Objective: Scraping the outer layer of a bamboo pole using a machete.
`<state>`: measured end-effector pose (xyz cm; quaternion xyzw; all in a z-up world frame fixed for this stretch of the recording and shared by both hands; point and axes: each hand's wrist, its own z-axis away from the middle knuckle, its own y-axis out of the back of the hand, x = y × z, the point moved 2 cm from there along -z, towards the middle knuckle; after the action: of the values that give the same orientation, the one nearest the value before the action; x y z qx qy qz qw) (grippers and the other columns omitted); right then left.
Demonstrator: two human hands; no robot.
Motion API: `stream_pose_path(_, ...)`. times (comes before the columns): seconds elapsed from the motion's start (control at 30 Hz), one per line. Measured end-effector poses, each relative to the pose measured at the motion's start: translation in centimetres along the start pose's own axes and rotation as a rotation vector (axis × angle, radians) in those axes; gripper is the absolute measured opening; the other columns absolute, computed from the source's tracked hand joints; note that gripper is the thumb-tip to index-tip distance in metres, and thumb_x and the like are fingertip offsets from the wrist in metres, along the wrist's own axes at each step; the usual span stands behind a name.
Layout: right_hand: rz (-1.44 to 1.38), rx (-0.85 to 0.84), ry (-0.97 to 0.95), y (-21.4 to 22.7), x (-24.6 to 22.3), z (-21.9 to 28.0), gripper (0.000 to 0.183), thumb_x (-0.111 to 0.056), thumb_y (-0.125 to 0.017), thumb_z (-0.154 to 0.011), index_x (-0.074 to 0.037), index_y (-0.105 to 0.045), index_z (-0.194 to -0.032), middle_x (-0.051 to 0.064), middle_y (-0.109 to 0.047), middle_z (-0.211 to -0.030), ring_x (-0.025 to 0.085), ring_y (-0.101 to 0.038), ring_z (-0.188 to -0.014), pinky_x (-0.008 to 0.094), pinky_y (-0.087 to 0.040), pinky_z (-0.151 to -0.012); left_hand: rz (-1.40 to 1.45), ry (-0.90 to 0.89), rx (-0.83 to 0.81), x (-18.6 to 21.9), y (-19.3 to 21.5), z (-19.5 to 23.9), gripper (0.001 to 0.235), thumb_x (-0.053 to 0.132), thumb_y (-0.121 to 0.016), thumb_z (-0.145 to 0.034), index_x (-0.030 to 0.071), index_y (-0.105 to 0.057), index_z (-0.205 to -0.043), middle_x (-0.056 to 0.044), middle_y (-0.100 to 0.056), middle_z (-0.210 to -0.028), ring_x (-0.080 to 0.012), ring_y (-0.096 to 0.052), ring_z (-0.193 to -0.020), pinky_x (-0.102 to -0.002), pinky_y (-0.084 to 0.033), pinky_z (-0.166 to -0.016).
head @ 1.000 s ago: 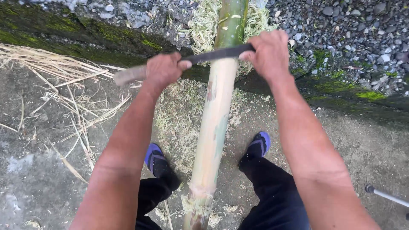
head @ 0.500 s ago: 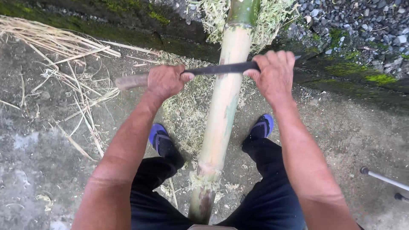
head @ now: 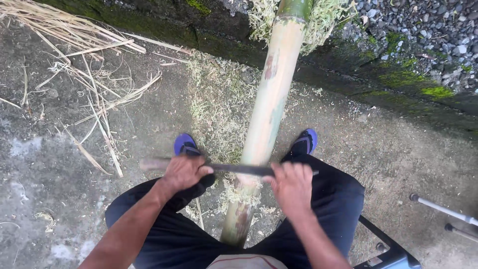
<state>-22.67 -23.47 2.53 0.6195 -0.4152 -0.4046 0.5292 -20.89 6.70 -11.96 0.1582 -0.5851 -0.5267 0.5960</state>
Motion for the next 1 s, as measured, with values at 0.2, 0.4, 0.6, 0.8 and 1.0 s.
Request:
stream_pose_path(0.2, -0.004, 0.002, 0.023, 0.4, 2.7, -4.9, 0.045, -0.048, -0.067, -0.088, -0.012, -0.076, -0.113, 0.005, -0.061, -0.088, 0.026, -0.055, -0.089, 0.045, -0.039, -0.09, 0.026, 0.037, -0.006, -0.1, 2.0, -5.3, 0.077, 0.08, -0.024, -0.09, 0.015, -0.064, -0.08, -0.006, -0.059, -0.064, -0.0286, -0.064, -0.064, -0.046, -0.056, -0.061)
stream_pose_path(0.4, 0.248, 0.109, 0.155, 1.5, 11.9, -22.4, 0.039, -0.053, -0.068, -0.089, -0.02, -0.079, -0.105, 0.001, -0.061, -0.082, 0.023, -0.054, -0.089, 0.043, -0.038, -0.09, 0.107, 0.236, 0.022, -0.5, 8.9, -23.8, 0.079, 0.084, -0.021, -0.087, 0.016, -0.06, -0.088, -0.001, -0.052, -0.061, -0.0166, -0.055, -0.057, -0.042, -0.049, -0.06)
stream_pose_path(0.6, 0.275, 0.137, 0.143, 1.3, 18.1, -31.2, 0.033, -0.05, -0.075, -0.088, -0.022, -0.08, -0.105, 0.002, -0.066, -0.091, 0.025, -0.054, -0.102, 0.043, -0.036, -0.094, 0.208, 0.139, 0.246, -1.6, 11.2, -34.6, 0.085, 0.096, -0.032, -0.079, 0.018, -0.065, -0.087, 0.0, -0.057, -0.065, -0.0158, -0.057, -0.061, -0.046, -0.049, -0.063)
stream_pose_path(0.8, 0.199, 0.125, 0.128, 1.3, 15.5, -27.5, 0.035, -0.044, -0.079, -0.089, -0.018, -0.08, -0.112, 0.003, -0.065, -0.093, 0.025, -0.051, -0.109, 0.043, -0.034, -0.099, 0.164, 0.165, 0.222, -2.7, 8.2, -31.3, 0.081, 0.093, -0.032, -0.079, 0.019, -0.066, -0.084, 0.001, -0.054, -0.065, -0.017, -0.058, -0.063, -0.044, -0.05, -0.059)
stream_pose_path(1.0, 0.193, 0.118, 0.135, 1.6, 9.4, -19.1, 0.041, -0.047, -0.079, -0.089, -0.014, -0.079, -0.115, 0.002, -0.062, -0.093, 0.024, -0.052, -0.101, 0.041, -0.035, -0.102, 0.127, 0.115, 0.281, -1.6, 5.3, -21.1, 0.083, 0.096, -0.035, -0.079, 0.021, -0.07, -0.082, 0.002, -0.057, -0.06, -0.0187, -0.057, -0.061, -0.044, -0.049, -0.064)
